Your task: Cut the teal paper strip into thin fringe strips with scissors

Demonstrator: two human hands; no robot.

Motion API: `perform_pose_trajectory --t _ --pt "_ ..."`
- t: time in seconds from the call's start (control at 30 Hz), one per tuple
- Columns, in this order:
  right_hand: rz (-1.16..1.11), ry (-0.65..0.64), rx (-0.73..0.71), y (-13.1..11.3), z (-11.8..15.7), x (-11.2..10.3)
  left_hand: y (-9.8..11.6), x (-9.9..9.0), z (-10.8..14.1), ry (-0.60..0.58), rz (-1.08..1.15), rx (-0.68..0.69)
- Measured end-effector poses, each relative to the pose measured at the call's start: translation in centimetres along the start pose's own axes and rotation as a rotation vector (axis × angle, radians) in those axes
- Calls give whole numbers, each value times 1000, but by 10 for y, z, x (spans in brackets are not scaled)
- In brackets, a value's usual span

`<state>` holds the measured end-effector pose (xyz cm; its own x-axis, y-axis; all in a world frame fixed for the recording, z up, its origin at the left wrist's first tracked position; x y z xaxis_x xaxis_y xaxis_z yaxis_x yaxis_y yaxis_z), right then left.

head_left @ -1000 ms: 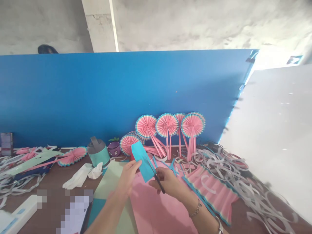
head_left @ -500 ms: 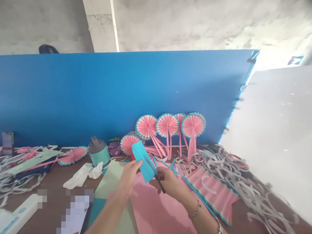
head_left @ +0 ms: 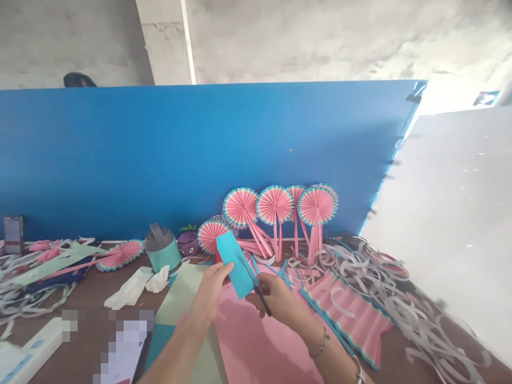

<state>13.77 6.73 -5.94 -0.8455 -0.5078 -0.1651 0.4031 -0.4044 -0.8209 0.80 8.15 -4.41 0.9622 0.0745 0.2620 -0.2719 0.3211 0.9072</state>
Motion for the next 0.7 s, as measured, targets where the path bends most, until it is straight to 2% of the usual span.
perform_pose_trajectory --t 0.57,0.7 --pt "36 51 62 -11 11 -4 4 4 1 -20 50 2" --pt "49 46 42 -6 7 -4 4 4 2 -14 65 -3"
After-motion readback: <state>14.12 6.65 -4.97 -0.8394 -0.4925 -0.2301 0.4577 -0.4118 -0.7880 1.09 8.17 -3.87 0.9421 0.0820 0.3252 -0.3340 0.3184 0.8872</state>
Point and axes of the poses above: each hand's wrist, its own z-axis away from the middle knuckle, its own x-axis out of the palm, y = z × x, the point moved 9 cm from there along -z, towards the middle knuckle, and after that the axes turned 4 degrees about x, right-handed, at the moved point
